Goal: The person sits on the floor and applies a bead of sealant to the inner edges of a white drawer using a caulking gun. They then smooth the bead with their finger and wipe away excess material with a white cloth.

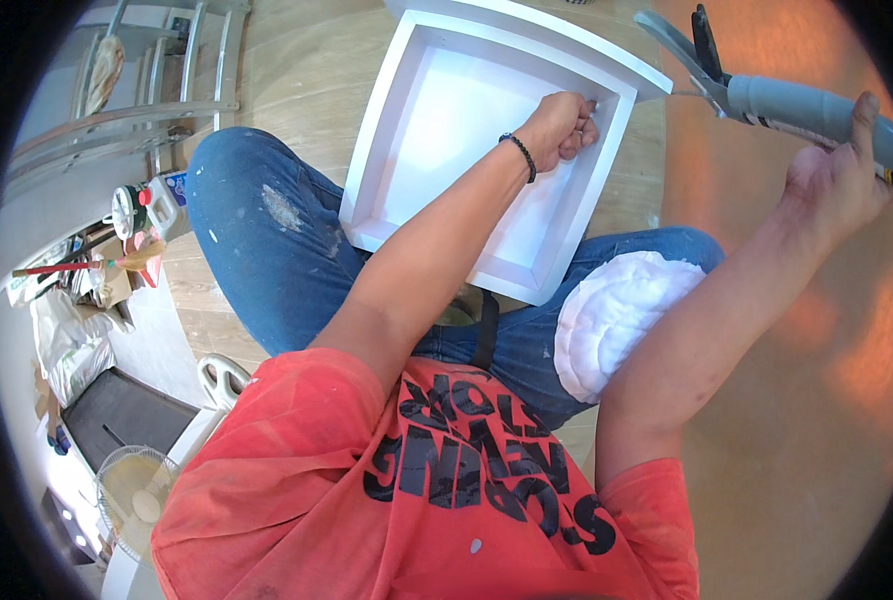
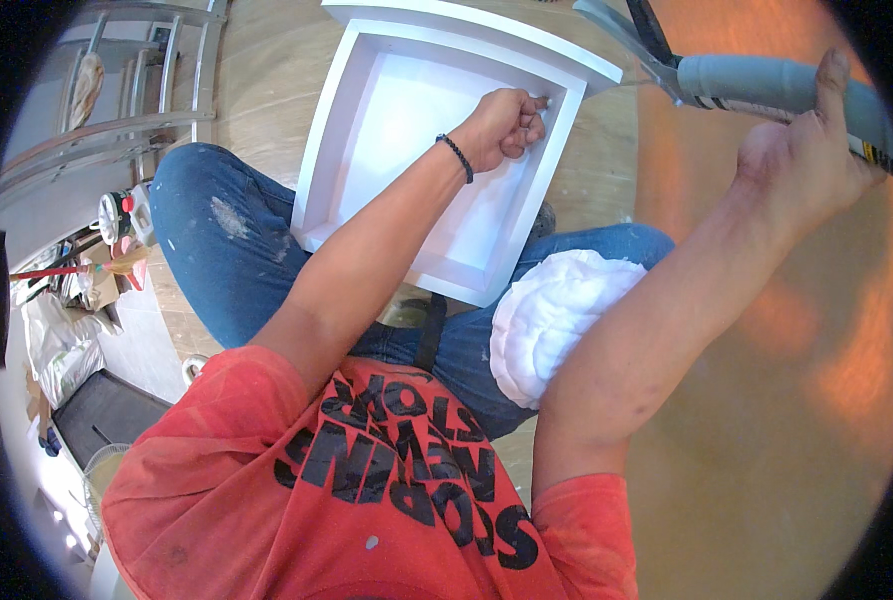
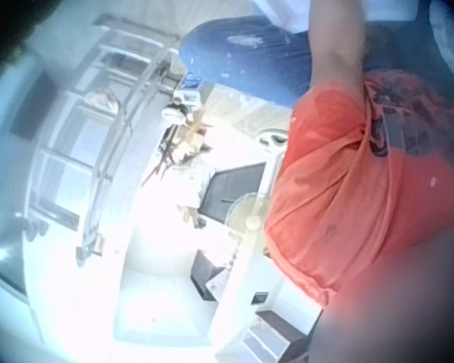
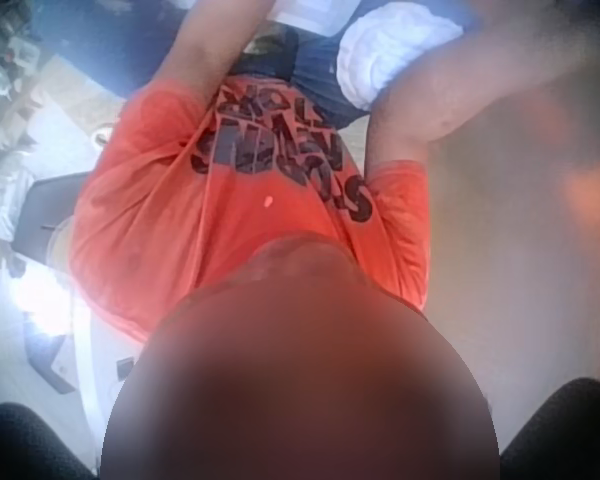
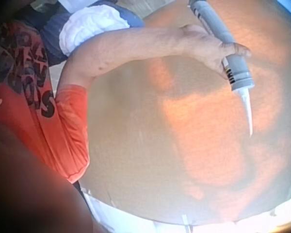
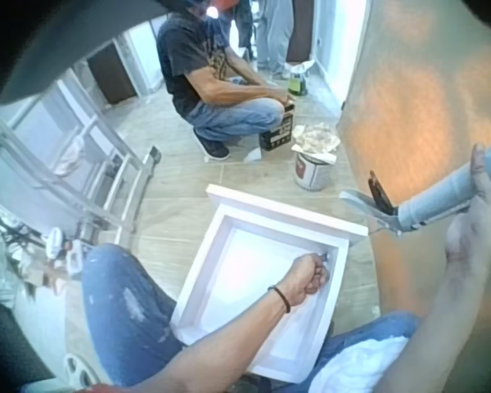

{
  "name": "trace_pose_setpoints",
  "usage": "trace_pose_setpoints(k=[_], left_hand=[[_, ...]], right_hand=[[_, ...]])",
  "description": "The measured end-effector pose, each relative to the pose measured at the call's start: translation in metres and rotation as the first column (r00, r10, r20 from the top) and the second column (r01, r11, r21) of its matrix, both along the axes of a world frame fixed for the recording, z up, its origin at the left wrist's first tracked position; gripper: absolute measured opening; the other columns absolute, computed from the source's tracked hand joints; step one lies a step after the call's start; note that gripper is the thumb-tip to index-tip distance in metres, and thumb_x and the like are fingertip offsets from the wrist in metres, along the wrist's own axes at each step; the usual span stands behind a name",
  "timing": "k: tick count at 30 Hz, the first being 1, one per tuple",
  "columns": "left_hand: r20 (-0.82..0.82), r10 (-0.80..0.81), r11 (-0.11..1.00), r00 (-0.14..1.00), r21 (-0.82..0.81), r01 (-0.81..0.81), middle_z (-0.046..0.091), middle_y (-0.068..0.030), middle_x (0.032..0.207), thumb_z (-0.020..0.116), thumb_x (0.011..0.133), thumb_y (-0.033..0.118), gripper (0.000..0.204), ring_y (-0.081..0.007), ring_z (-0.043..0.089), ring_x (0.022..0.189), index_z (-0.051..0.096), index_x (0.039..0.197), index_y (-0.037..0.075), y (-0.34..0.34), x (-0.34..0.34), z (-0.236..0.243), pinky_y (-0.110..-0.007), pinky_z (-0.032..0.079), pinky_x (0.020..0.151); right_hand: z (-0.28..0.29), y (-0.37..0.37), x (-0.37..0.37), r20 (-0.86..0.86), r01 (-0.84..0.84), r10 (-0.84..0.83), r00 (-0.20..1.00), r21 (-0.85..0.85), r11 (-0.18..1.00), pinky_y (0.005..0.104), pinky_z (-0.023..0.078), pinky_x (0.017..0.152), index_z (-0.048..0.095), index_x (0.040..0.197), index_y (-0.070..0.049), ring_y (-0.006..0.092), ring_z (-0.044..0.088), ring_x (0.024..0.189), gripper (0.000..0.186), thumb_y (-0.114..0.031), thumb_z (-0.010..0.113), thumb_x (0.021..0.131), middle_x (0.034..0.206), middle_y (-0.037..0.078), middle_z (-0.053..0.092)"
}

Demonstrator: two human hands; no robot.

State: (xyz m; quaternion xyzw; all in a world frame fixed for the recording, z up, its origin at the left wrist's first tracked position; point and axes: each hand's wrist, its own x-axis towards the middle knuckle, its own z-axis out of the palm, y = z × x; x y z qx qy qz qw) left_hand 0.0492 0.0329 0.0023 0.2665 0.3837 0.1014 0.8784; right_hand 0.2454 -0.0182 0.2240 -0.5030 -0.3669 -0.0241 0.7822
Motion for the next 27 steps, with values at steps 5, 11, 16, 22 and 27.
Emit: trace_pose_setpoints(k=[5,11,16,22,27], left_hand=[[0.037,0.052,0.999,0.998,0.004,-0.052,0.055,-0.0066,0.064,0.039,0.096,0.014,0.058,-0.0069,0.031,0.040,0.035,0.148,-0.010,-0.002,0.002,0.002,-0.023,0.026,0.040],[0.098,0.044,0.999,0.994,0.016,-0.046,0.055,-0.0061,0.064,0.039,0.096,0.013,0.051,-0.0063,0.030,0.040,0.042,0.141,-0.009,-0.001,0.000,0.025,-0.022,0.025,0.041],[0.179,0.034,0.996,0.983,0.074,-0.048,0.053,-0.0051,0.065,0.039,0.096,0.013,0.048,-0.0058,0.028,0.041,0.049,0.138,-0.008,-0.002,-0.009,0.056,-0.022,0.025,0.041],[-0.021,0.170,0.973,0.985,0.162,-0.165,0.054,-0.0047,0.068,0.037,0.094,0.012,0.050,-0.0077,0.027,0.044,0.057,0.135,-0.008,-0.009,-0.039,0.052,-0.024,0.025,0.043],[-0.064,0.173,0.980,0.983,0.107,-0.165,0.060,-0.0105,0.079,0.046,0.088,0.011,0.058,-0.0101,0.034,0.045,0.049,0.143,-0.008,-0.020,-0.029,0.025,-0.026,0.026,0.043]], right_hand=[[0.000,0.002,0.002,0.049,-0.010,0.008,0.999,0.038,0.999,0.0444,0.056,0.094,0.054,0.123,0.000,0.0253,0.064,0.106,0.049,0.009,0.079,0.083,0.120,0.013,0.063],[0.000,0.001,0.004,0.047,-0.007,0.005,0.999,0.042,0.999,0.0445,0.056,0.095,0.055,0.124,0.000,0.0259,0.064,0.106,0.049,0.010,0.079,0.082,0.121,0.014,0.063],[-0.003,-0.001,0.007,0.024,-0.005,0.004,1.000,0.039,0.999,0.0475,0.054,0.099,0.055,0.125,0.000,0.0273,0.063,0.110,0.050,0.009,0.080,0.082,0.122,0.014,0.063],[-0.005,-0.004,0.014,-0.005,0.006,-0.006,1.000,-0.026,1.000,0.0505,0.053,0.101,0.049,0.130,-0.002,0.0286,0.061,0.115,0.057,0.007,0.080,0.083,0.125,0.014,0.061],[-0.003,-0.006,0.012,-0.038,-0.008,0.006,0.999,-0.056,0.998,0.0519,0.053,0.100,0.046,0.133,-0.003,0.0293,0.060,0.116,0.060,0.007,0.079,0.084,0.126,0.014,0.060]])
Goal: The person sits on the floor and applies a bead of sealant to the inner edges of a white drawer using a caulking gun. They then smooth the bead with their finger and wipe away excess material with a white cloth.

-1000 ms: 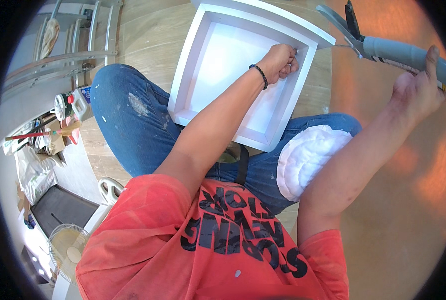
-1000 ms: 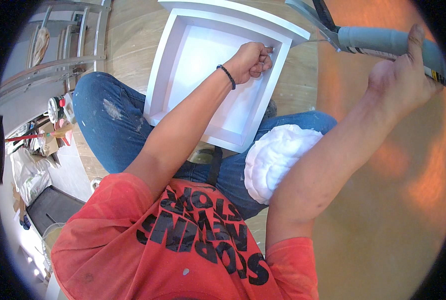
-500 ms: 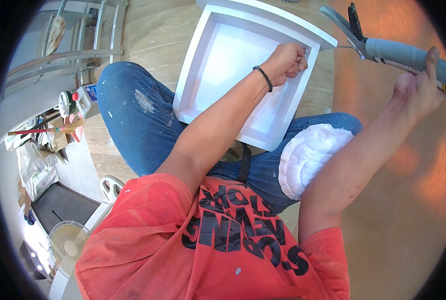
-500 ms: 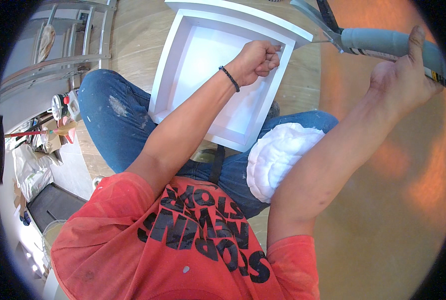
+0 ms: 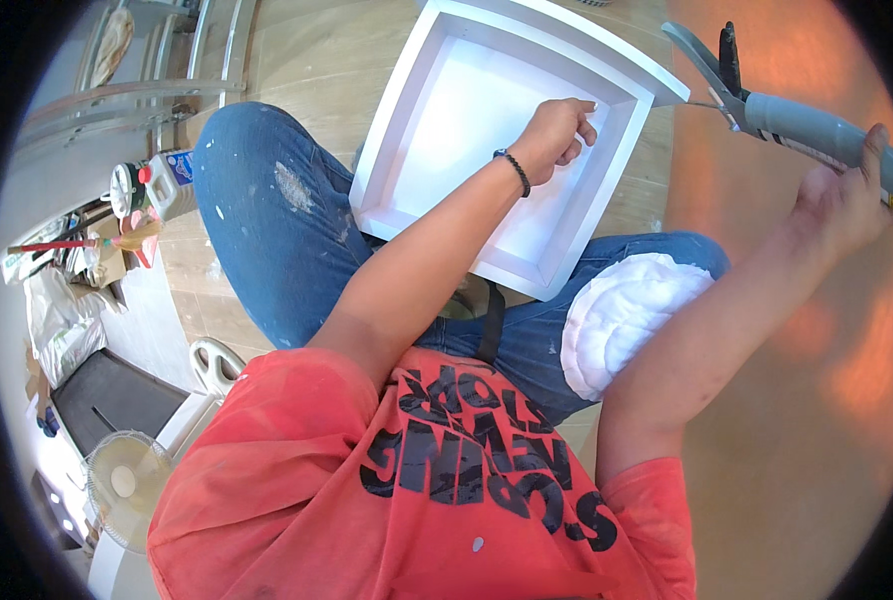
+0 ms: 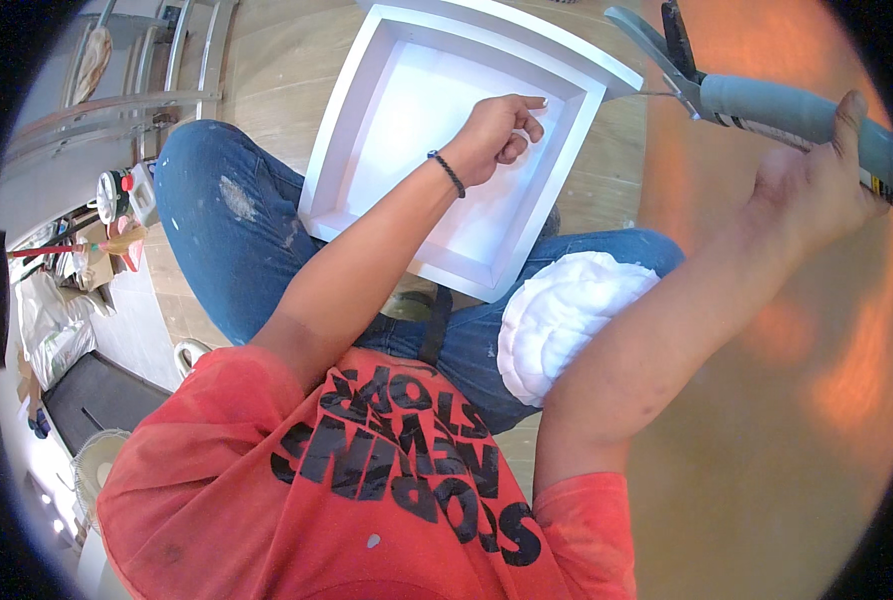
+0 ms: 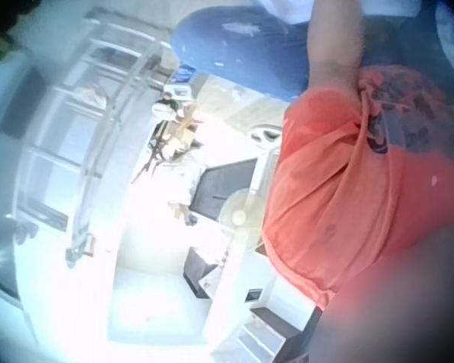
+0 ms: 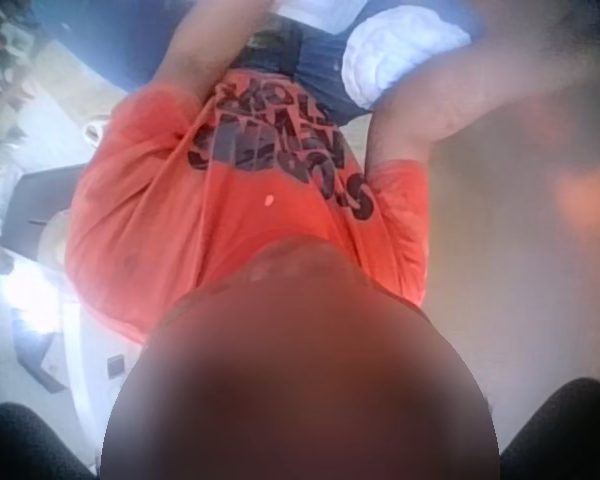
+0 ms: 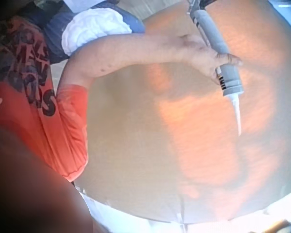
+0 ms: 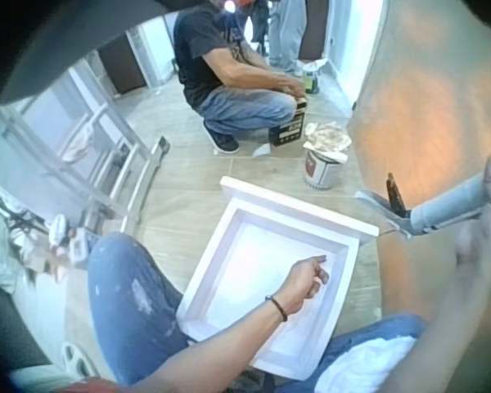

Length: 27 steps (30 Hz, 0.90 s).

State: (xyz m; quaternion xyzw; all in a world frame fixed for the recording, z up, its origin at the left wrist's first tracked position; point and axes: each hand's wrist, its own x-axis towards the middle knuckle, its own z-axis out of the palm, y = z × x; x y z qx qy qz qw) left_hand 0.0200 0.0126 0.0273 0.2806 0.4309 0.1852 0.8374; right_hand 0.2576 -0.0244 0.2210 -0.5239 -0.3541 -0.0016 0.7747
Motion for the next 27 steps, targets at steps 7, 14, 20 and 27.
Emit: trace_pose_setpoints(k=[7,14,20,27], left_hand=[[0.068,-0.021,0.999,0.997,-0.034,0.023,0.059,-0.0091,0.077,0.045,0.088,0.011,0.064,-0.0093,0.034,0.046,0.042,0.149,-0.008,-0.003,0.014,-0.023,-0.026,0.025,0.043],[0.053,-0.068,0.997,0.996,-0.024,0.070,0.057,-0.0077,0.075,0.043,0.090,0.011,0.062,-0.0088,0.034,0.046,0.041,0.149,-0.008,0.005,0.025,-0.024,-0.025,0.026,0.043],[0.148,0.006,0.989,0.989,-0.145,0.016,0.056,-0.0069,0.073,0.042,0.091,0.011,0.055,-0.0086,0.033,0.045,0.044,0.142,-0.007,0.010,0.028,-0.035,-0.025,0.027,0.043],[0.250,0.043,0.976,0.967,-0.217,0.012,0.056,-0.0064,0.074,0.042,0.091,0.010,0.050,-0.0079,0.033,0.045,0.041,0.138,-0.006,0.010,0.030,-0.030,-0.024,0.028,0.042]], right_hand=[[-0.002,-0.001,0.008,0.044,0.004,-0.002,0.999,-0.040,0.999,0.0523,0.053,0.100,0.045,0.130,-0.002,0.0296,0.060,0.113,0.058,0.008,0.079,0.084,0.125,0.016,0.060],[-0.003,-0.001,0.002,0.040,0.007,-0.007,0.999,0.004,1.000,0.0504,0.053,0.099,0.046,0.129,-0.003,0.0284,0.061,0.111,0.057,0.008,0.079,0.084,0.123,0.014,0.060],[-0.001,0.000,0.007,0.065,-0.033,0.033,0.997,-0.001,0.999,0.0492,0.052,0.100,0.048,0.129,-0.003,0.0276,0.060,0.112,0.056,0.009,0.079,0.084,0.123,0.014,0.060],[-0.001,0.002,0.002,0.049,-0.012,0.011,0.999,0.017,1.000,0.0487,0.052,0.101,0.049,0.127,-0.002,0.0276,0.060,0.113,0.054,0.008,0.079,0.084,0.124,0.014,0.060]])
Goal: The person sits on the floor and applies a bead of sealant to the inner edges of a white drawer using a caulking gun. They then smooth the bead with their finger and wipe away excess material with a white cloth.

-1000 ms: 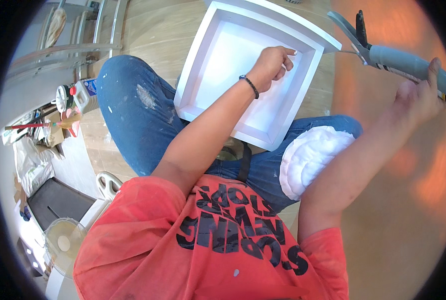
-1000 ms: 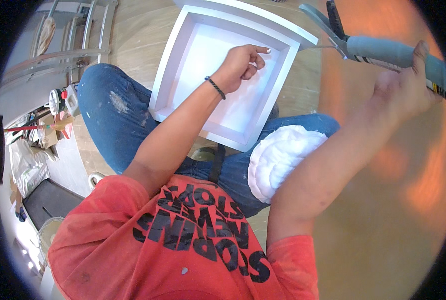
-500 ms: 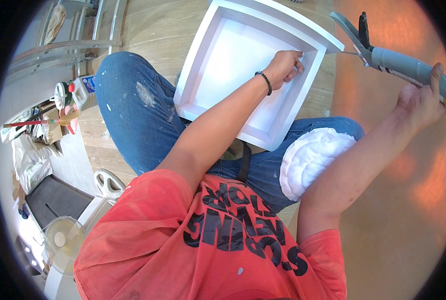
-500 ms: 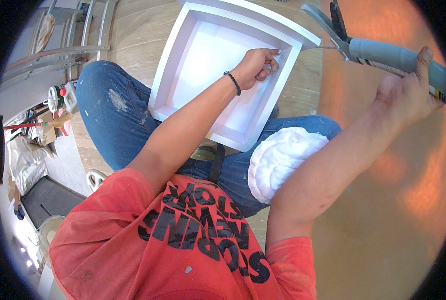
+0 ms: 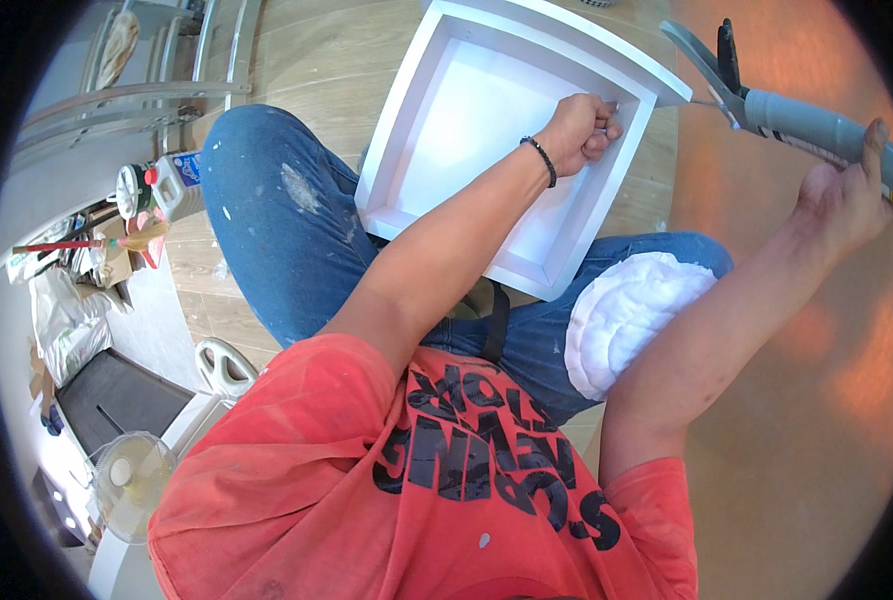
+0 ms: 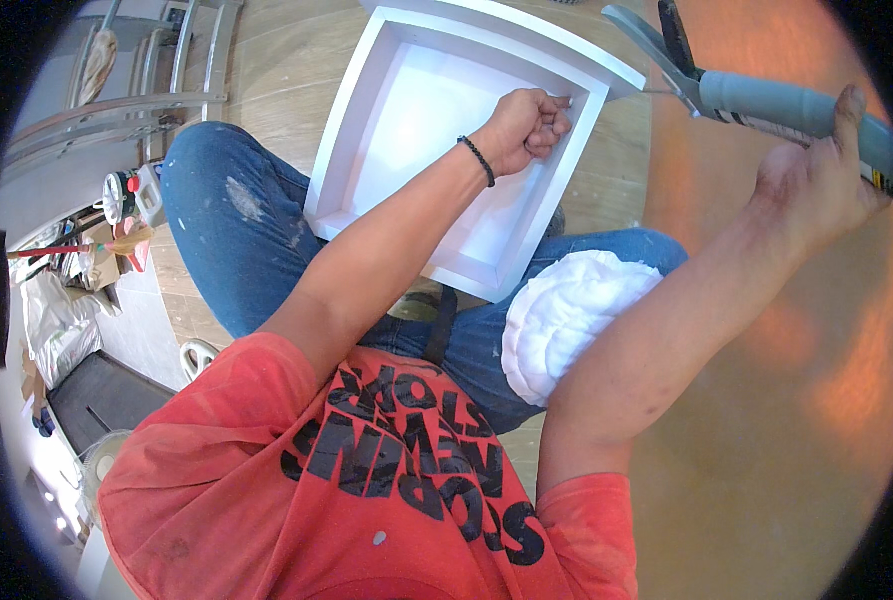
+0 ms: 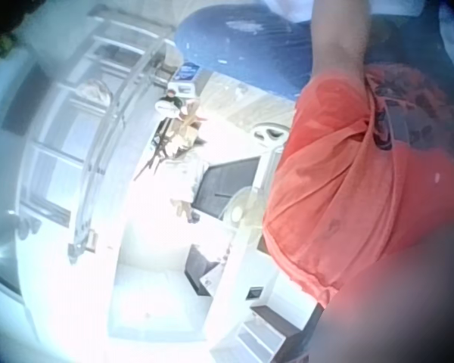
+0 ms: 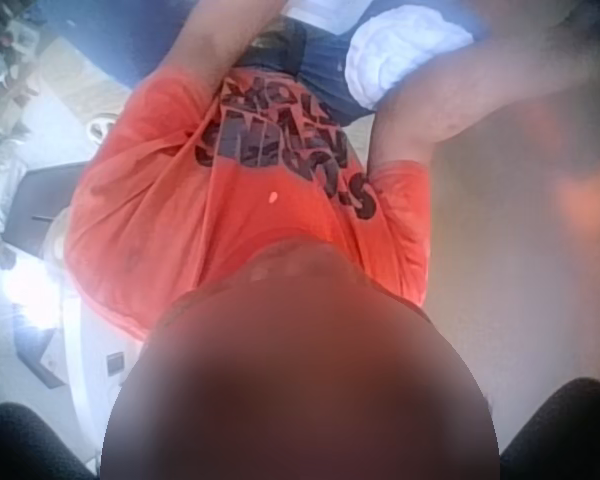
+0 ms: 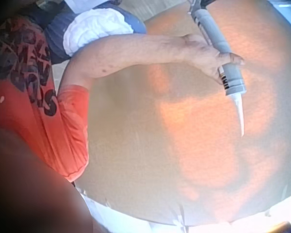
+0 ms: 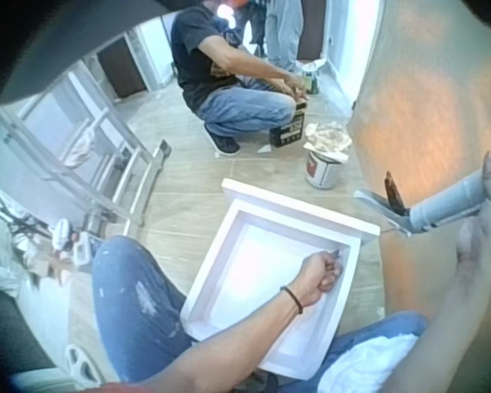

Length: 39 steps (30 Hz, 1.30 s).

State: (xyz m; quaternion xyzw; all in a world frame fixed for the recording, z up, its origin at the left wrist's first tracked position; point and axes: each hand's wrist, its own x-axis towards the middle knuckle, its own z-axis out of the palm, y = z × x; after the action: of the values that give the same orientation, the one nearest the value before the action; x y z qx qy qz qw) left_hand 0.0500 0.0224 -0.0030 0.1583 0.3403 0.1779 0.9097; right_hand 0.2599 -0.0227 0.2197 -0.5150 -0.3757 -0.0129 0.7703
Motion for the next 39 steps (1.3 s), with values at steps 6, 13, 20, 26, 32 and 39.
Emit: trace_pose_setpoints(k=[6,13,20,26,32,39], left_hand=[[0.090,-0.018,0.999,0.996,0.044,0.014,0.055,-0.0059,0.075,0.042,0.093,0.012,0.058,-0.0076,0.033,0.046,0.033,0.148,-0.007,-0.003,-0.003,0.028,-0.023,0.029,0.044],[0.196,0.057,0.976,0.979,0.197,-0.097,0.057,-0.0046,0.076,0.040,0.093,0.014,0.051,-0.0077,0.038,0.049,0.051,0.138,-0.007,-0.020,-0.046,0.049,-0.023,0.031,0.047],[-0.198,0.321,0.940,0.926,0.186,-0.286,0.067,-0.0136,0.095,0.042,0.096,0.018,0.047,-0.0174,0.057,0.057,0.047,0.135,-0.008,-0.028,-0.053,0.025,-0.026,0.043,0.048],[-0.260,0.294,0.933,0.920,0.284,-0.218,0.063,-0.0209,0.115,0.058,0.095,0.021,0.052,-0.0200,0.066,0.062,0.040,0.135,-0.006,-0.035,-0.043,0.013,-0.027,0.044,0.046],[-0.252,0.324,0.891,0.912,0.405,-0.205,0.062,-0.0224,0.119,0.058,0.095,0.020,0.046,-0.0191,0.066,0.058,0.042,0.129,-0.006,-0.035,-0.046,0.006,-0.028,0.044,0.045],[-0.269,0.406,0.844,0.874,0.476,-0.246,0.067,-0.0208,0.123,0.048,0.096,0.008,0.028,-0.0165,0.065,0.059,0.046,0.122,-0.002,-0.038,-0.036,0.001,-0.027,0.047,0.050]], right_hand=[[0.000,0.001,0.002,0.026,-0.027,0.027,0.999,-0.015,1.000,0.0500,0.051,0.103,0.047,0.131,-0.003,0.0285,0.060,0.115,0.059,0.007,0.080,0.083,0.126,0.014,0.059],[-0.002,0.002,0.000,-0.069,-0.033,0.030,0.997,-0.041,0.999,0.0520,0.049,0.105,0.044,0.136,-0.007,0.0292,0.057,0.120,0.064,0.007,0.078,0.084,0.130,0.014,0.057],[0.000,0.001,-0.001,-0.020,0.022,-0.024,1.000,-0.084,0.996,0.0538,0.048,0.106,0.039,0.141,-0.007,0.0302,0.055,0.123,0.067,0.003,0.077,0.087,0.133,0.016,0.055],[0.001,0.002,-0.009,-0.065,-0.002,-0.006,0.998,-0.108,0.994,0.0577,0.048,0.104,0.037,0.141,-0.008,0.0301,0.055,0.123,0.067,0.001,0.077,0.089,0.136,0.016,0.052],[0.001,0.002,-0.008,-0.053,-0.017,0.007,0.999,-0.184,0.983,0.0574,0.050,0.101,0.036,0.145,-0.012,0.0302,0.056,0.121,0.070,-0.001,0.077,0.089,0.133,0.014,0.054],[0.001,0.002,0.001,-0.036,0.028,-0.038,0.999,-0.245,0.969,0.0559,0.052,0.096,0.038,0.144,-0.011,0.0311,0.057,0.119,0.067,-0.005,0.079,0.090,0.130,0.013,0.056]])
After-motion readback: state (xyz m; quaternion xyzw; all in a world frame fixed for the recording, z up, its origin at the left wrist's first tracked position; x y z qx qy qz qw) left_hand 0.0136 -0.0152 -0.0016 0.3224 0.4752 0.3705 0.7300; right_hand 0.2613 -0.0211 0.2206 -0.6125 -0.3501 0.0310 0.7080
